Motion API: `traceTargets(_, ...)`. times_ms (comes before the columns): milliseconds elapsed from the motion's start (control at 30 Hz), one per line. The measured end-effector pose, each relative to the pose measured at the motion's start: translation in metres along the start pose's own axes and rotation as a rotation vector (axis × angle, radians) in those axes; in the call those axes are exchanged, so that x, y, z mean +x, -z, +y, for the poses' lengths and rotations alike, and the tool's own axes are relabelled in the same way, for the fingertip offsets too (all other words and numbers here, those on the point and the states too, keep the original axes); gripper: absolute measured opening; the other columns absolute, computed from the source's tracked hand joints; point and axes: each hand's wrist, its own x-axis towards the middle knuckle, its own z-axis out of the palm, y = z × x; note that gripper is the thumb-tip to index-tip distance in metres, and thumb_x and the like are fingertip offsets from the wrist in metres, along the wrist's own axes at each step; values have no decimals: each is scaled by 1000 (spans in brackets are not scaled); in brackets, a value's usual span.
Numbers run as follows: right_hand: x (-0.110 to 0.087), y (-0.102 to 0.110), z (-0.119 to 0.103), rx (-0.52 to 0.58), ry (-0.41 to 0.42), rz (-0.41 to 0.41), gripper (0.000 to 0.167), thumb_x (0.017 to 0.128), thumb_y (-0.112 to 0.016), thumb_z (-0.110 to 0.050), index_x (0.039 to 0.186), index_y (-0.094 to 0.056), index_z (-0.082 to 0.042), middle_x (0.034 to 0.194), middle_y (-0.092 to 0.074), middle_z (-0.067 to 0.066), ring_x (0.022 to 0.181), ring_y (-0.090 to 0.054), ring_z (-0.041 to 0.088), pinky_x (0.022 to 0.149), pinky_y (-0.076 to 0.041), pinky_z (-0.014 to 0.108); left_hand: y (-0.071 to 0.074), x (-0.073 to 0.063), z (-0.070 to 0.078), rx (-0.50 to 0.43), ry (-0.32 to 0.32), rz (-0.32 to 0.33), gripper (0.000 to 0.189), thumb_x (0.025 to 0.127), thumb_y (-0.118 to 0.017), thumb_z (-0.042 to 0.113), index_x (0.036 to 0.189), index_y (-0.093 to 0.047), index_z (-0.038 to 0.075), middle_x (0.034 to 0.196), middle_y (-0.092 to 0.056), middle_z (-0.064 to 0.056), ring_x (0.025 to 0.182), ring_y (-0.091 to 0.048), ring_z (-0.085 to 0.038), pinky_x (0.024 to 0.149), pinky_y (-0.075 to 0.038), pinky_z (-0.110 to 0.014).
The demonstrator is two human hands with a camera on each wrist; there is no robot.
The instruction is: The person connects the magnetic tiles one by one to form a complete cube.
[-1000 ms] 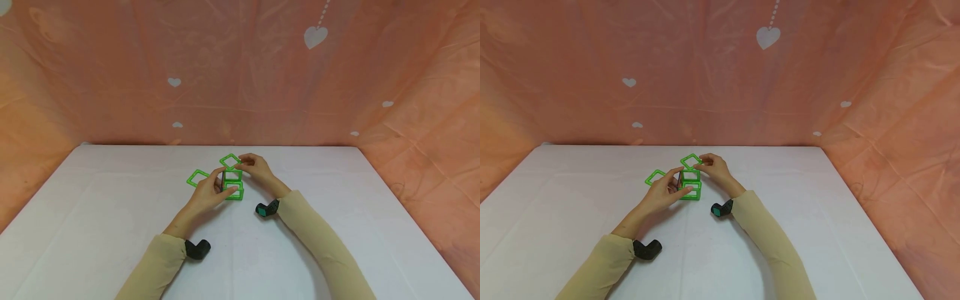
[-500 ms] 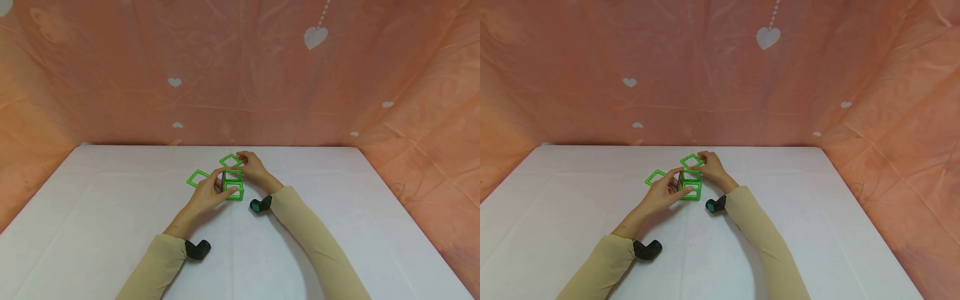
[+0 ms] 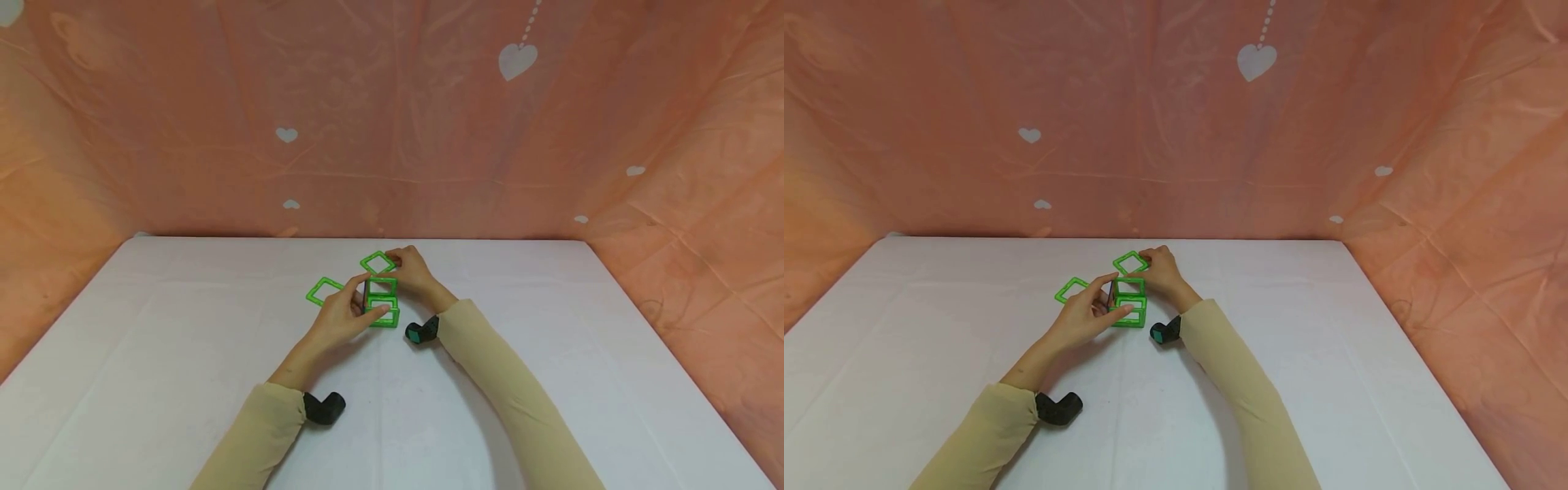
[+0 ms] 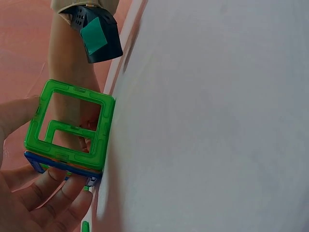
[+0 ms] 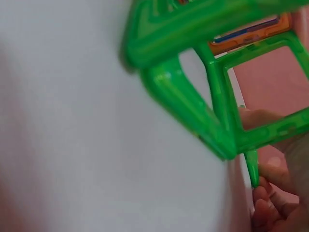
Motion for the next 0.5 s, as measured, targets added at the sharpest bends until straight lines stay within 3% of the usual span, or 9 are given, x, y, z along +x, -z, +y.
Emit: traceTargets(500,-9,11,5,18,-9,-2,51,82,-75,-19,124,-61,6,113,-63,19,93,-54,21,83,-46,30,0,1,0,-7,17,-7,68,85,-73,29,140,-43,2,79,-60,-7,70,-55,-13,68,-46,-26)
